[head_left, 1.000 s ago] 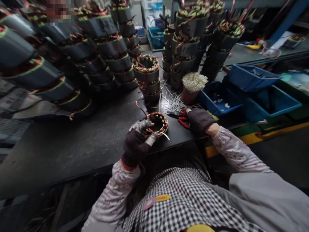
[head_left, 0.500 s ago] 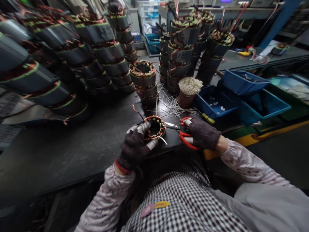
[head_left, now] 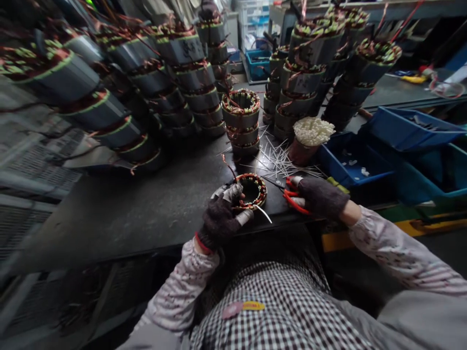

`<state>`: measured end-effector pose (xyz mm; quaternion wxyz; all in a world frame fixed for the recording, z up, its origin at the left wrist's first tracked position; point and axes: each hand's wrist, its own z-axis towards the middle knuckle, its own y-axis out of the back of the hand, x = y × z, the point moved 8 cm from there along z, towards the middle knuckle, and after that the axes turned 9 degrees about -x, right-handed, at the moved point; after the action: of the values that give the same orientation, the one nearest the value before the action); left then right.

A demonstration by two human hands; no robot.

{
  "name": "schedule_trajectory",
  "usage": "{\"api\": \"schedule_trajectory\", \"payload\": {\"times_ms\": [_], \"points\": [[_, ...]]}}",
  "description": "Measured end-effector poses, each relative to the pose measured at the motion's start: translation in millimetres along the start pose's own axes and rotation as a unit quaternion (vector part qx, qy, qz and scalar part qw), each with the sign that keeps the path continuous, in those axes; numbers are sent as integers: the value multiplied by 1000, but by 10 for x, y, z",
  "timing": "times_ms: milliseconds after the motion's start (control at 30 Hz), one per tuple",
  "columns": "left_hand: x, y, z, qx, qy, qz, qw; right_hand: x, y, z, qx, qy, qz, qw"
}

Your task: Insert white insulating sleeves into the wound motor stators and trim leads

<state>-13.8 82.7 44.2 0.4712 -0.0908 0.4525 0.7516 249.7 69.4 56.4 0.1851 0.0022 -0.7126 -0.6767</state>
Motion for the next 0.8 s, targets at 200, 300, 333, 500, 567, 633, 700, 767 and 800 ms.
{"api": "schedule_trajectory", "payload": {"times_ms": [200, 300, 333, 500, 567, 633, 700, 767, 800], "points": [[27, -39, -31, -1, 20, -35, 999, 79, -23, 303, -9, -11, -128, 992], [23, -37, -45, -16, 20, -46, 999, 39, -102, 343, 22, 17, -82, 996], [20, -33, -48, -20, 19, -48, 998, 10, -123, 320, 27, 24, -64, 997], [25, -33, -61, -2, 16, -46, 999, -68, -50, -36, -62, 35, -36, 997], [38, -29, -66, 5, 16, -39, 999, 30, 20, -222, -108, 59, -66, 990], [50, -33, -69, 8, 17, -31, 999, 173, 49, -344, -119, 81, -107, 984], [61, -51, -68, 8, 18, -25, 999, 317, 48, -376, -101, 94, -131, 982], [61, -78, -63, 5, 13, -21, 1000, 432, 29, -342, -66, 94, -129, 985], [59, -87, -60, 3, 8, -18, 1000, 472, 20, -318, -48, 89, -123, 987]]}}
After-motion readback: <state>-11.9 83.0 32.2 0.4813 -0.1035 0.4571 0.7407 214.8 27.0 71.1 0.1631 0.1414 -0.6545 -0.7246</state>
